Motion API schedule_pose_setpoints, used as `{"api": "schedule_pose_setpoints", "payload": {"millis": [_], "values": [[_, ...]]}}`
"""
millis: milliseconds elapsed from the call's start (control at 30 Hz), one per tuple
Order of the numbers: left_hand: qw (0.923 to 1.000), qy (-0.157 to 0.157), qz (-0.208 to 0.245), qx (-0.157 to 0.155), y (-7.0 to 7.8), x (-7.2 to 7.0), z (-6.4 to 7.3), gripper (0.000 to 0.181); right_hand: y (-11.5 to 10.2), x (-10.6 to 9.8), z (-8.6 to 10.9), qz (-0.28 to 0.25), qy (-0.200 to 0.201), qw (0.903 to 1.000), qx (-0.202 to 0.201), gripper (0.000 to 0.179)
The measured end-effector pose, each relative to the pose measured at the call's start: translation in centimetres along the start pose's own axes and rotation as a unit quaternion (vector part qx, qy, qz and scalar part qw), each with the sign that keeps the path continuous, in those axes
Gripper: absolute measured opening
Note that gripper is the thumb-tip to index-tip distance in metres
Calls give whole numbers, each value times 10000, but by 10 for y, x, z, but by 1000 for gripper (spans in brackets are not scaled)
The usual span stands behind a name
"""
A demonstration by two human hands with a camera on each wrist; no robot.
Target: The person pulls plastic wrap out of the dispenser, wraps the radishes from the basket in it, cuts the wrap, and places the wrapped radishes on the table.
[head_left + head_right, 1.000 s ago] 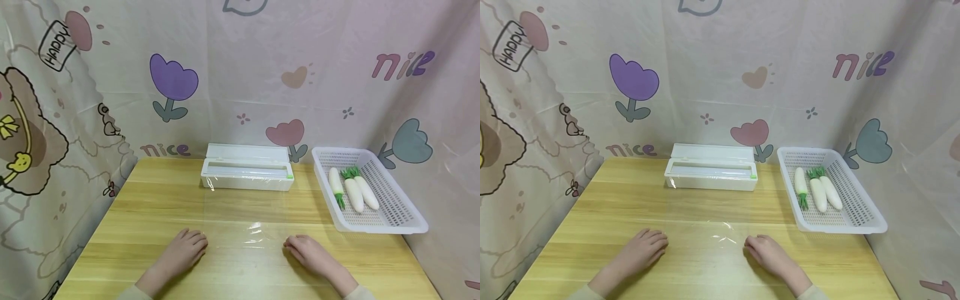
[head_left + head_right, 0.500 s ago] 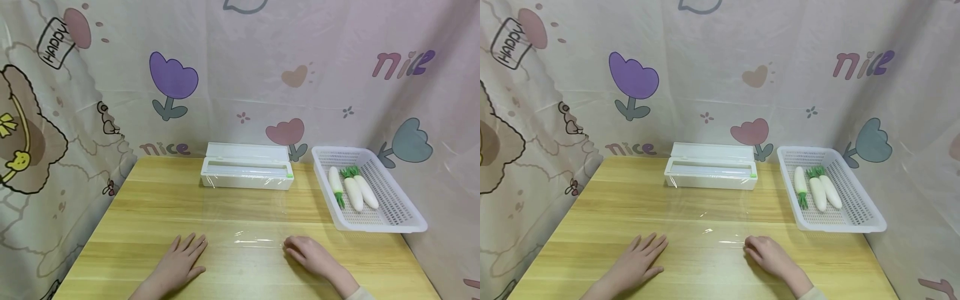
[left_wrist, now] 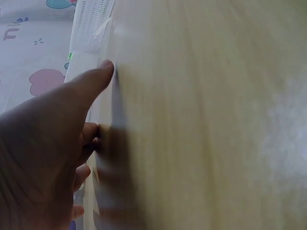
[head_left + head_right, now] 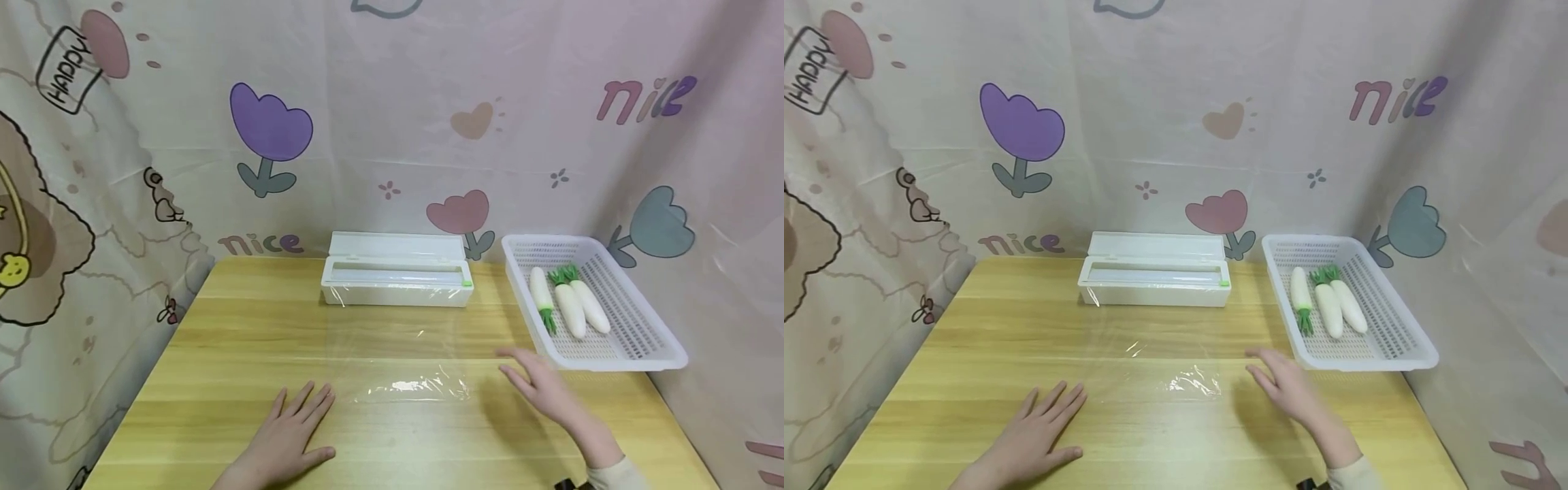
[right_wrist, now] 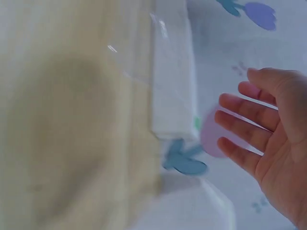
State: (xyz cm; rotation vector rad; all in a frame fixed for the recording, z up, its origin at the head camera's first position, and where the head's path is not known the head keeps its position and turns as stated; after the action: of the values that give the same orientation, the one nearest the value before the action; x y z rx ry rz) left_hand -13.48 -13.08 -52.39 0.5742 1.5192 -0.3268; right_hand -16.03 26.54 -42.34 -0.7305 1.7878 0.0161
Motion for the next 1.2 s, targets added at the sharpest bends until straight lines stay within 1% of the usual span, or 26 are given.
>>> {"api": "schedule_pose_setpoints", "payload": {"millis": [100, 300, 433, 467, 533, 667, 767, 900, 1100, 1200], "values": [[10000, 12, -57, -63, -1, 0, 2, 84, 9, -24, -9, 149, 187, 9997, 74, 29], [9999, 90, -42, -97, 1, -2, 4, 85, 40, -75, -26, 352, 392, 9962, 694, 31], [10000, 4, -12, -97, 2, -3, 4, 84, 60, -102, -39, 433, 640, 9928, 916, 31], [9999, -47, 27, -102, 2, -2, 4, 84, 65, -106, -43, 435, 629, 9921, 997, 32], [9999, -52, 31, -92, 2, -1, 4, 84, 76, -116, -50, 457, 644, 9909, 1089, 34], [9998, 93, -136, -64, 1, 2, 5, 84, 101, -131, -66, 410, 404, 9876, 1463, 41], [9995, 159, -247, -79, 1, 4, 5, 84, 122, -136, -77, 349, 248, 9831, 1781, 46], [9998, 102, -134, -117, 1, 6, 5, 84, 149, -132, -89, 269, 118, 9777, 2081, 52], [9995, -129, 198, -201, 0, 5, 2, 84, 188, -113, -104, 198, 73, 9674, 2523, 57], [9992, -182, 275, -218, 1, 3, 1, 84, 206, -98, -108, 165, -117, 9626, 2703, 59]]}}
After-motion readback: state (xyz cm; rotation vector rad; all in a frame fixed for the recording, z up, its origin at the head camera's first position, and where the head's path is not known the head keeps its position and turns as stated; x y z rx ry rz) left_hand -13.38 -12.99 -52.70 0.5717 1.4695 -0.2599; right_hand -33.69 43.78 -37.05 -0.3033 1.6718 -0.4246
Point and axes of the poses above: each hand's wrist, its own z-axis away from the middle knuckle, its own x-axis out of the palm, y = z × x, the point moved 7 cm from there along -z, towards the middle knuckle, and after that the axes turned 5 degrees about -y, right-handed, at the moved point
